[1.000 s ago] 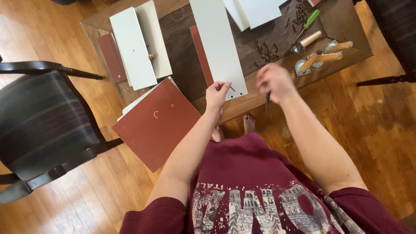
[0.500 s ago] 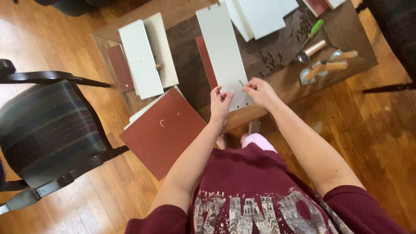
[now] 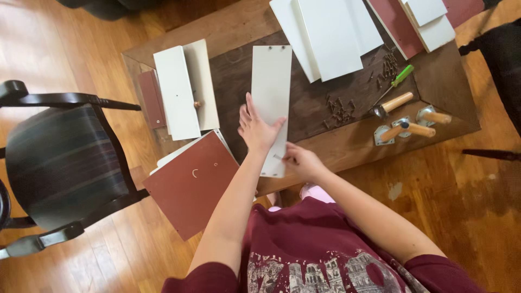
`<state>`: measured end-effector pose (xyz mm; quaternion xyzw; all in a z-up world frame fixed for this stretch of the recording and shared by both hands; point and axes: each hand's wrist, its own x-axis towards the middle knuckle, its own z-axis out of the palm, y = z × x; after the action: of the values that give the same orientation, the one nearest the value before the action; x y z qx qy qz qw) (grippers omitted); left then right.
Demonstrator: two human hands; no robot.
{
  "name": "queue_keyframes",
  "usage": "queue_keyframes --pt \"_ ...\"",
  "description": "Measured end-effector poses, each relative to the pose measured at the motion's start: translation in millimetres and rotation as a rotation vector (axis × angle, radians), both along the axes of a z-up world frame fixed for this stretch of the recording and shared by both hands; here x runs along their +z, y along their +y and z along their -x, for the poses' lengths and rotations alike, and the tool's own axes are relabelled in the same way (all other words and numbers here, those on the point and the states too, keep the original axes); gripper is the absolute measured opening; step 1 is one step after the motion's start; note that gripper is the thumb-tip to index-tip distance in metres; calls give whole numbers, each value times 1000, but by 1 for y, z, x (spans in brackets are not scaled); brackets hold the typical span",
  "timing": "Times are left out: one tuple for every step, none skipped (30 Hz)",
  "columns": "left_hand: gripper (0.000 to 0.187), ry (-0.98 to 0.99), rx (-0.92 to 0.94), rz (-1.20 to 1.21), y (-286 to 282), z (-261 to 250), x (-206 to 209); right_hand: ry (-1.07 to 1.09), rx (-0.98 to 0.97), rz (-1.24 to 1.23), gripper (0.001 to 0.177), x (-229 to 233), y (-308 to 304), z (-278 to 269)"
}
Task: The person assembles flat-pack furniture pieces on a wooden table using a screwdriver. They align panels, insert screws, and tighten them to join the components together.
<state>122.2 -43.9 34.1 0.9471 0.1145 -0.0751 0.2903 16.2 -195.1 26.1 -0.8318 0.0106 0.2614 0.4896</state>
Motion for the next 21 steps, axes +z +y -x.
queue_keyframes --pt "131 -9 -42 -56 -4 -1 14 27 57 2 20 2 -4 -6" --pt "133 -17 -84 -112 -9 -5 25 -49 101 -72 18 3 -10 -13" --pt "131 2 -110 -122 -13 -7 33 -120 148 -149 17 0 -17 -19" --pt "129 23 -136 -131 -17 -9 39 -189 194 -227 16 -5 -24 -24" --pt "127 42 -163 -139 -21 -13 44 -14 233 -153 18 -11 -37 -34" --pt "124 55 -191 -188 -24 -14 47 159 275 -78 20 -21 -53 -48" --pt "120 66 -221 -234 -28 -13 49 329 316 3 23 -34 -69 -62" --pt "117 77 -251 -279 -30 -11 49 435 203 81 26 -47 -83 -72" --pt "116 61 -265 -280 -29 -9 49 539 90 160 30 -63 -97 -82" --pt "114 46 -278 -281 -26 -6 49 411 19 225 32 -80 -111 -94" --pt "113 28 -293 -280 -25 -3 48 279 -53 288 35 -99 -121 -102" --pt "114 29 -294 -305 -24 0 46 330 -77 342 33 -118 -127 -107" --pt "116 30 -296 -328 -23 2 45 380 -100 399 32 -137 -135 -112" --pt "117 31 -298 -350 -22 4 44 429 -123 457 31 -154 -141 -114" --pt "117 48 -301 -359 -21 4 43 416 -120 490 31 -171 -143 -118" --pt "116 66 -305 -367 -21 5 43 402 -116 523 31 -186 -142 -121" --pt "116 84 -311 -374 -20 6 44 388 -115 556 31 -199 -143 -123" --pt "115 97 -313 -365 -20 8 46 376 -118 557 31 -209 -144 -124" --pt "115 110 -313 -357 -20 9 48 363 -119 558 31 -217 -141 -124" --pt "114 123 -313 -349 -19 11 50 350 -119 559 31 -224 -138 -123" --pt "116 137 -326 -341 -18 11 52 360 -121 553 30 -227 -137 -123"
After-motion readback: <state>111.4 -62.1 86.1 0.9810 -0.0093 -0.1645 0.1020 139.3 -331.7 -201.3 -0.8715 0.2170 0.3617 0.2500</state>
